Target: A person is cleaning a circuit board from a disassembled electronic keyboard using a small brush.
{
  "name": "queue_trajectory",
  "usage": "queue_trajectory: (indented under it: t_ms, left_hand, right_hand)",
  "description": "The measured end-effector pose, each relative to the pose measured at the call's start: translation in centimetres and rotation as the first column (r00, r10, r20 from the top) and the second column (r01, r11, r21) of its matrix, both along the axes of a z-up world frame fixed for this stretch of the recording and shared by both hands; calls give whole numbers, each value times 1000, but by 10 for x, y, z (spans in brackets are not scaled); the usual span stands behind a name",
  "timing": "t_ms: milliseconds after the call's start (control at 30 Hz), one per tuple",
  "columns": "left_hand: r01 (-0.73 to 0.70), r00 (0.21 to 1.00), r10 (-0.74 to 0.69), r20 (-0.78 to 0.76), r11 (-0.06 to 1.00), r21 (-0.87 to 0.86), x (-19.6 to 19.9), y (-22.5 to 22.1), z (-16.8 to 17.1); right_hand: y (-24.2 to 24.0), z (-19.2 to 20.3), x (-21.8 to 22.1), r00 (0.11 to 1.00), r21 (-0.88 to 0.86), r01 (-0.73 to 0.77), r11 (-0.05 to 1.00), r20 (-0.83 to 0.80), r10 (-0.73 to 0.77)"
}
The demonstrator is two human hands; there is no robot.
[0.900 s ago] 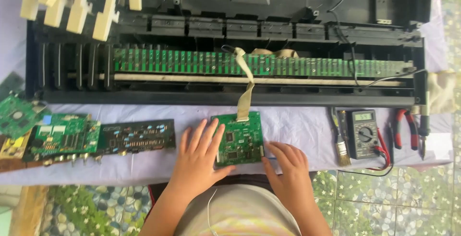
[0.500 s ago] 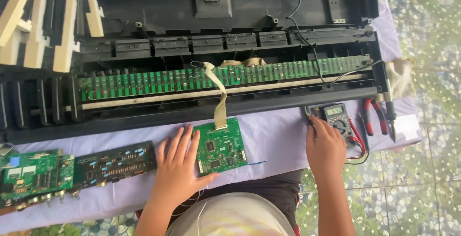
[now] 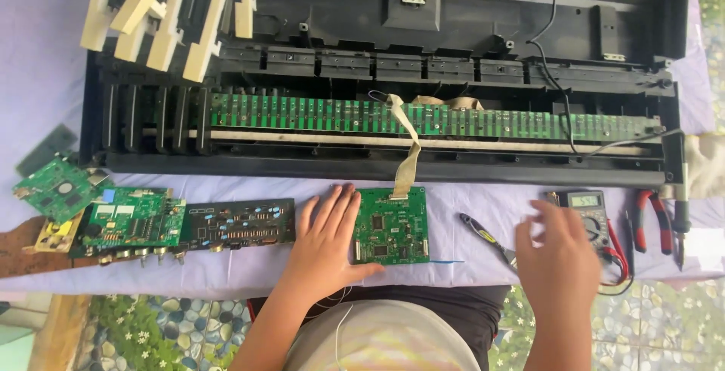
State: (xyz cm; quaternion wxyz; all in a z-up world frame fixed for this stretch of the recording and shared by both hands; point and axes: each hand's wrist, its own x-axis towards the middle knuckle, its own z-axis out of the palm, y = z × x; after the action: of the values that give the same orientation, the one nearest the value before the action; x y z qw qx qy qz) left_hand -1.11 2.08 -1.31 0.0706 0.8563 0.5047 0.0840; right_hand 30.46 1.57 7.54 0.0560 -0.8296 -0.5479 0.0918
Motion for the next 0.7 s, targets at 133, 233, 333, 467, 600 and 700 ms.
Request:
queue_trajectory:
  t_ms: [133,233,333,467,600,700]
  left_hand:
    - [7,1000,-7,19,1000,9,1,1,1]
    - [8,1000,-8,6,1000,-5,-1,0,-2]
    - [12,1000,-12,10,1000,-10,1,0,-1]
    - [-9,1000,10,7,1000,-27,2,0,-3]
    - [-102,994,104,17,992,-79,3,-3,-2]
    - [-100,995,101,8,992,-78,2,-3,-1]
  right_hand:
    - [0,-25,-1,976,-335,-155,929,-196,92]
    - [-22,-64,9,956,-218,-287,933,-119,267]
    - [-30,-55,12,946,-133,-317,939,-116,303]
    - [-42,-12,16,934,345,-316,884,-53,354]
    - [-60,13,-6,609,664,292,688,-684,402]
    - [-62,-23,-19,-188,454,339,824,-825,533]
